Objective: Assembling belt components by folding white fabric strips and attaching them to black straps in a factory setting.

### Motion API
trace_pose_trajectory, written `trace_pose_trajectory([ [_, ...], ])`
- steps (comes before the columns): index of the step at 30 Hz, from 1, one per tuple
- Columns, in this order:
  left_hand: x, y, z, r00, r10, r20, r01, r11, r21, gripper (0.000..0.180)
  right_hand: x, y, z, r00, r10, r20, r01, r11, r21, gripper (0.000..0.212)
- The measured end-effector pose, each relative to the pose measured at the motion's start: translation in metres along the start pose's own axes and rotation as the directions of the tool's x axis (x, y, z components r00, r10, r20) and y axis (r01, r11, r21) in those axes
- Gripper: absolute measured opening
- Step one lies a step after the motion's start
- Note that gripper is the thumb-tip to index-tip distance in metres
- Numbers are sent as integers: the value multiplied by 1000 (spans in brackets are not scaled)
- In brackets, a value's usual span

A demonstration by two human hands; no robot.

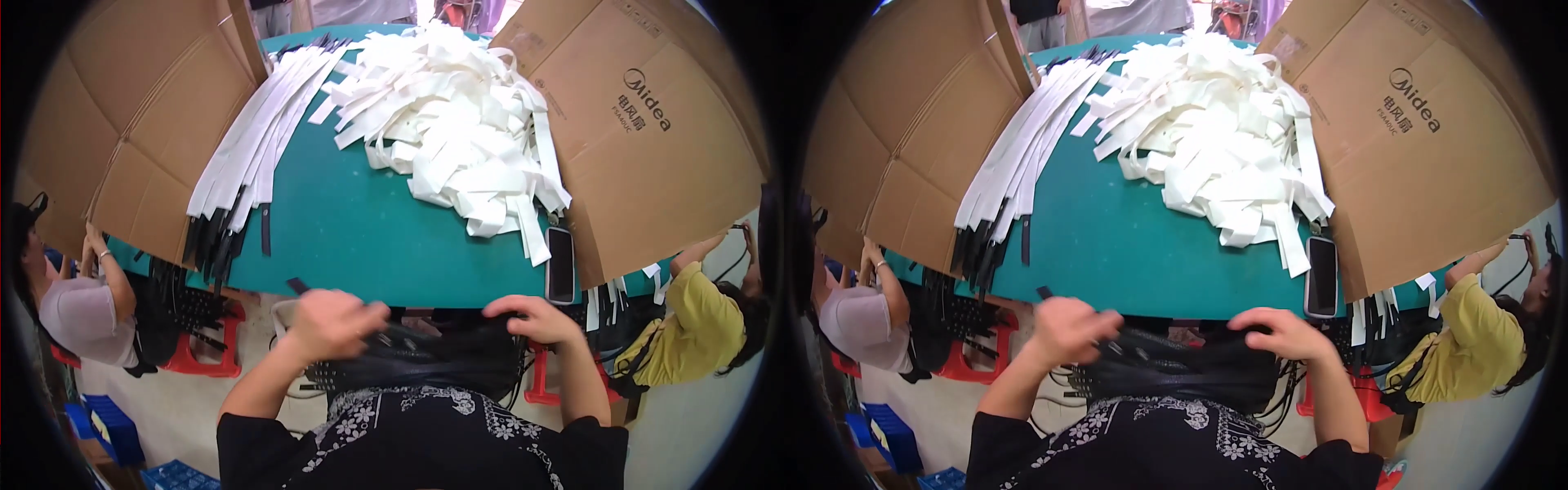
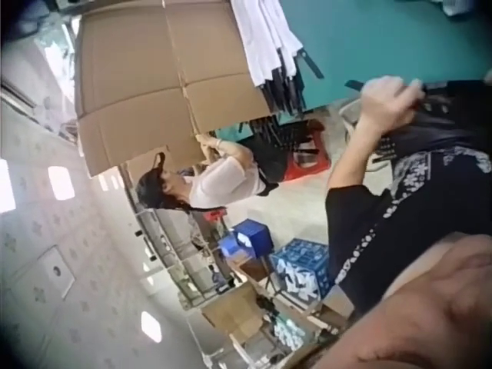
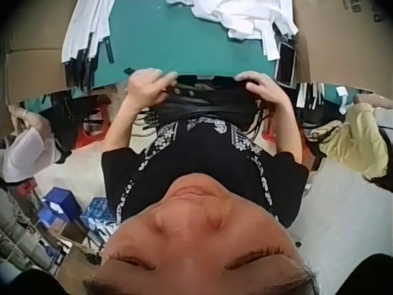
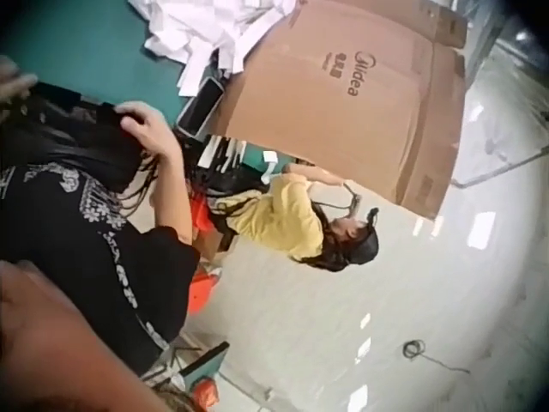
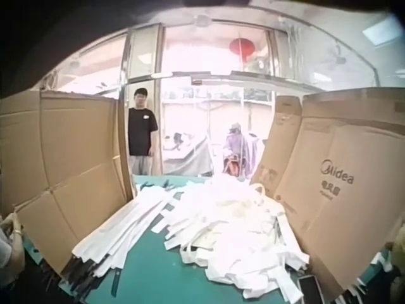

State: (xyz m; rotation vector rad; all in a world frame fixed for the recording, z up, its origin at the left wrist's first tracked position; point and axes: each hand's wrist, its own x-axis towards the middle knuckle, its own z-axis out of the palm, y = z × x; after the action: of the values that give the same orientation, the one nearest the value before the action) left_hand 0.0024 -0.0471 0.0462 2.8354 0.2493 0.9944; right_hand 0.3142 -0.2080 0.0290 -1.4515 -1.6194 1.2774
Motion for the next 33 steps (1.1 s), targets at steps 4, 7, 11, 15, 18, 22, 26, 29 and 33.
trace_pose_trajectory([
  [4, 48, 24, 59, 774, 594, 219, -550, 802, -233, 11, 76, -23, 48, 959, 198, 202, -282, 631, 723, 30],
  [7, 73, 18, 89, 558, 728, 399, -608, 685, -401, 14, 111, -20, 53, 978, 200, 54, -178, 678, 713, 22],
  [11, 108, -64, 91, 778, 537, 326, -316, 783, -535, 31, 118, 13, 10, 880, 406, -246, 76, 391, 917, 17],
  [15, 128, -269, 113, 880, -467, -85, 475, 869, 141, 15, 108, 13, 6, 874, 448, -186, -1, 385, 923, 19],
  [18, 106, -342, 121, 685, -703, 192, 642, 707, 299, 21, 117, 9, 19, 908, 396, -137, -91, 506, 858, 17],
  [22, 119, -361, 123, 505, -673, 541, 710, 680, 183, 26, 125, 18, 33, 923, 353, -152, -101, 605, 790, 16],
  [26, 121, -338, 97, 359, -640, 679, 686, 674, 273, 16, 131, 21, 44, 933, 337, -125, -142, 666, 732, 16],
  [29, 107, -294, 79, 155, -396, 905, 956, 289, -37, 9, 129, 21, 51, 950, 289, -121, -138, 732, 667, 16],
  [33, 67, -221, 81, 190, -264, 946, 950, -194, -245, 14, 126, 9, 59, 952, 275, -132, -115, 725, 679, 16],
])
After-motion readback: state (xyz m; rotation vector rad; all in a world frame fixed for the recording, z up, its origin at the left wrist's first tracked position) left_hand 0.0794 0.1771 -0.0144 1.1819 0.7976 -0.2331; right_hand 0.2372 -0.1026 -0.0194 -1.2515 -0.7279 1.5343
